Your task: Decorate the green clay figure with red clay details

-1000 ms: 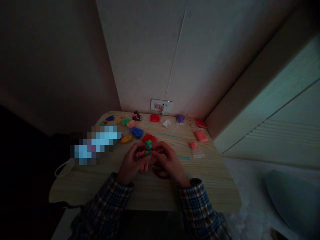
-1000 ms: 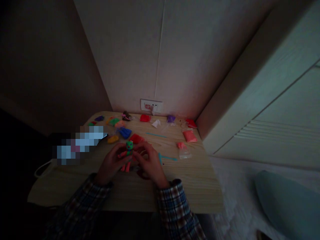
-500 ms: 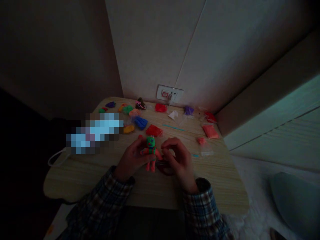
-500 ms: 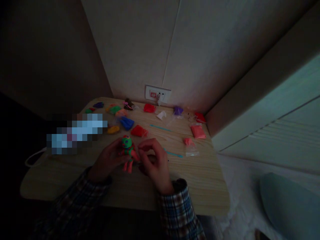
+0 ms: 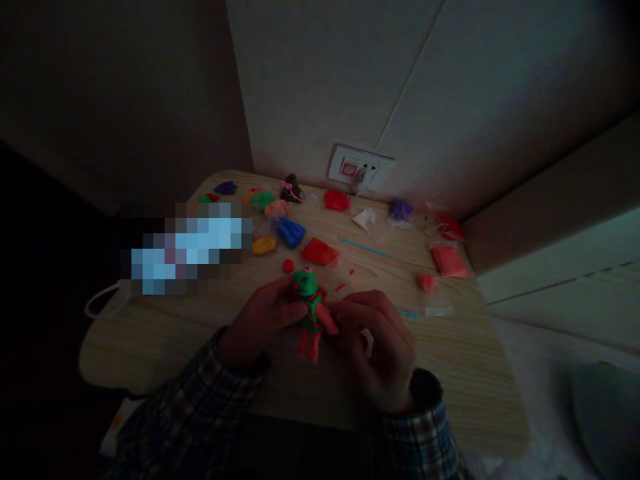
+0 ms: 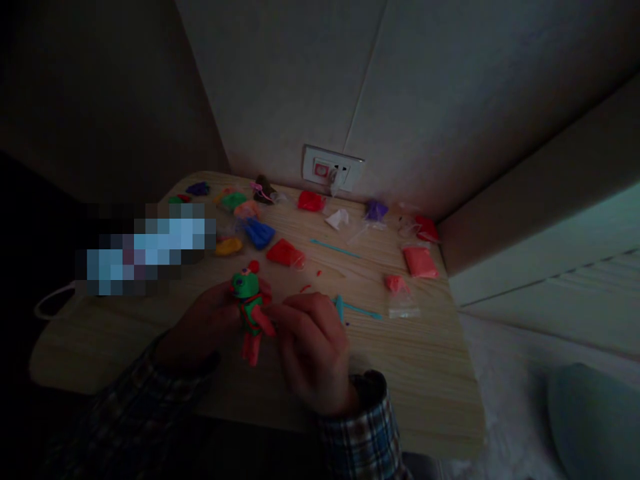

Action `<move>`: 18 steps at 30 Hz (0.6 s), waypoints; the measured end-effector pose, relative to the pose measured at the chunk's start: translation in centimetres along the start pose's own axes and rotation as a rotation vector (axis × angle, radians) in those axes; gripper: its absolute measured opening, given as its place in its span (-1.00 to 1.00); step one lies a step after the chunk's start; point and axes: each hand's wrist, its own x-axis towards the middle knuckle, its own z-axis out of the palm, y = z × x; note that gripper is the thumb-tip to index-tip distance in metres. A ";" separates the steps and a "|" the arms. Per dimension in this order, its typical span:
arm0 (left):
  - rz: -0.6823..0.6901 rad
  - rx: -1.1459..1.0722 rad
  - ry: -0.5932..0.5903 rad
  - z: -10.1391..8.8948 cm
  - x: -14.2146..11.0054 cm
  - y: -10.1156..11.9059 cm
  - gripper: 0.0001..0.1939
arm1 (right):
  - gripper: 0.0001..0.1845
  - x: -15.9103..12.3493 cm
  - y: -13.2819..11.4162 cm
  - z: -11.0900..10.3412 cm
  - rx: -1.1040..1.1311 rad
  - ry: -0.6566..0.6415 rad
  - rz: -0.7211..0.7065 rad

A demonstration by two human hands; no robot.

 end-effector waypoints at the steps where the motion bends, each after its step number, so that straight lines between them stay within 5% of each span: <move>1: -0.005 -0.017 0.017 0.0 0.0 0.1 -0.76 | -0.66 0.0 -0.1 0.0 -0.009 -0.019 -0.001; 7: -0.024 -0.068 0.040 0.2 -0.1 0.5 -0.79 | -0.64 0.0 -0.3 -0.1 -0.006 -0.074 -0.013; 18: -0.052 -0.223 -0.108 0.6 -0.2 1.1 -0.73 | -0.66 -0.4 -0.1 0.2 0.038 -0.074 -0.060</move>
